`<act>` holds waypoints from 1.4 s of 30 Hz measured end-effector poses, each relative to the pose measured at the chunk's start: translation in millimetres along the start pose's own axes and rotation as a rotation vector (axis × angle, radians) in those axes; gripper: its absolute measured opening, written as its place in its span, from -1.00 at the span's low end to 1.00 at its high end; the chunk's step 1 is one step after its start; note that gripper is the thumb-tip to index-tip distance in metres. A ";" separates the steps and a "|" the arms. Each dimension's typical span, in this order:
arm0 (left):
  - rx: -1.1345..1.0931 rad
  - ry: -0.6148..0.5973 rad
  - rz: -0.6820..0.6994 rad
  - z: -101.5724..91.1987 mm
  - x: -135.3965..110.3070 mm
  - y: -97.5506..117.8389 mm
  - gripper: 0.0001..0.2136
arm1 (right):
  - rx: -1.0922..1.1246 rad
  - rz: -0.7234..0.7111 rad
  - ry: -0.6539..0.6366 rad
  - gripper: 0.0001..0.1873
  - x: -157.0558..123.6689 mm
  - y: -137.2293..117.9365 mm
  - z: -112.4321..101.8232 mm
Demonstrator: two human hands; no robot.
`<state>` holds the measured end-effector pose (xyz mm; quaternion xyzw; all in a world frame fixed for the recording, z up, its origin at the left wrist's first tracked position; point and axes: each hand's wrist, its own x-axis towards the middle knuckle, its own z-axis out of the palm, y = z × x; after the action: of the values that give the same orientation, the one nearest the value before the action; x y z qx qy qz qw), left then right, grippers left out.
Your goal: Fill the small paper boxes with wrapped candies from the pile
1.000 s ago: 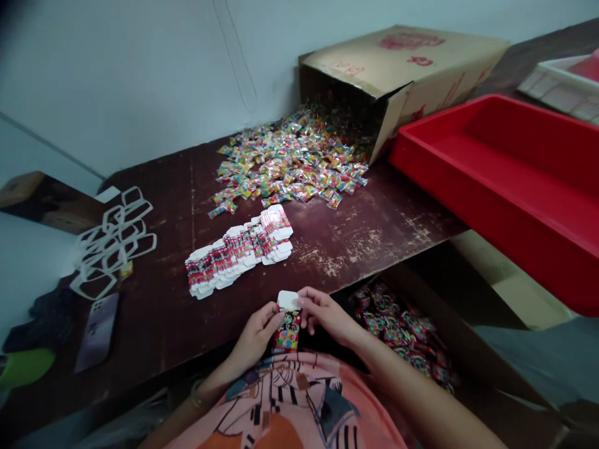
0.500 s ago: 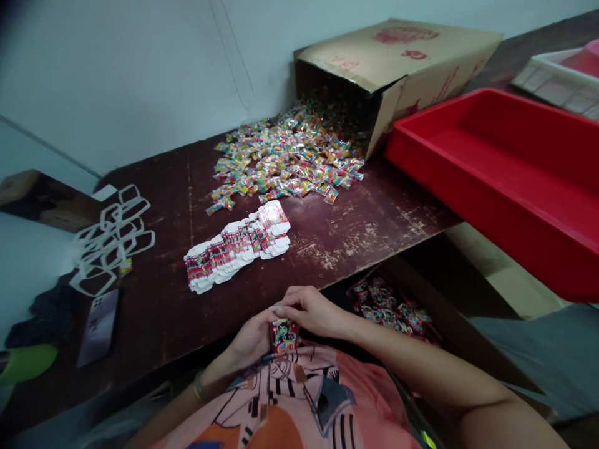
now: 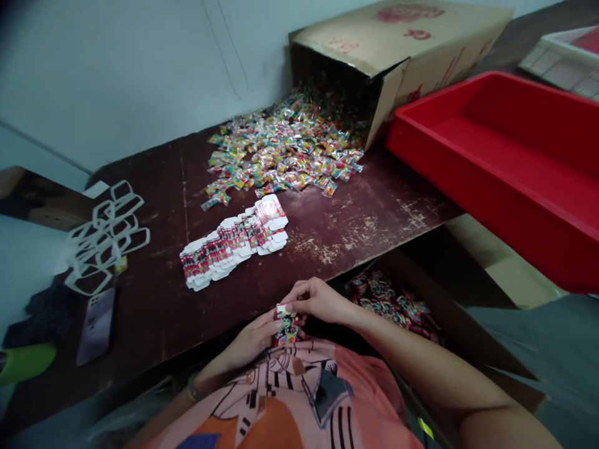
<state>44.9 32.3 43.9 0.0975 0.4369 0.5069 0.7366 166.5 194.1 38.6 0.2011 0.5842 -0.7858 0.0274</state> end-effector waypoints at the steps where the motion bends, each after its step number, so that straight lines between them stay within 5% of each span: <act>1: 0.025 -0.010 -0.005 0.0 -0.2 0.9 -0.67 | -0.010 -0.002 0.000 -0.61 -0.3 0.4 -1.1; 10: 0.112 0.070 0.072 -1.3 3.8 3.4 -0.58 | -0.632 -0.459 -0.100 -0.70 -23.8 -7.8 10.5; 13: 0.331 0.158 0.125 -4.9 1.4 20.4 -0.64 | -0.676 -0.498 -0.089 -0.71 -0.6 -12.3 -11.7; 15: 0.475 0.205 0.129 -12.0 -6.1 37.5 -0.69 | -0.810 -0.504 0.125 -0.72 32.4 -21.4 -47.1; 17: 0.581 0.196 0.103 -22.6 -19.5 54.7 -0.68 | -0.973 -0.454 0.521 -0.74 70.1 -36.6 -91.6; 19: 0.673 0.138 0.028 -34.8 -36.1 68.1 -0.61 | -1.033 -0.410 0.754 -0.67 101.2 -52.6 -133.0; 23: 0.755 0.085 -0.056 -55.3 -57.9 76.2 -0.72 | -1.091 -0.395 0.869 -0.59 122.3 -58.6 -167.1; 28: 0.382 0.328 0.096 -55.8 -32.4 60.5 -0.58 | -1.171 -0.438 0.784 -0.48 82.3 -1.0 -105.6; 31: 0.195 0.408 0.174 -45.2 -1.4 49.1 -0.56 | -1.241 -0.535 0.515 -0.27 37.6 42.2 -54.2; 34: 0.131 0.363 0.198 -39.5 22.3 41.9 -0.57 | -1.166 -0.587 0.307 -0.41 0.4 67.6 -22.9; 37: 0.190 0.315 0.207 -37.0 31.2 38.0 -0.58 | -0.891 -0.596 0.341 -0.61 -12.7 64.8 -9.8; 42: 0.328 0.286 0.211 -23.7 30.0 30.9 -0.51 | -0.286 -0.509 0.505 -0.64 9.1 11.9 3.9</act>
<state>10.0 64.6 31.5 0.1881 0.6008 0.5120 0.5844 160.4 188.4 25.5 0.2310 0.7074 -0.6037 -0.2858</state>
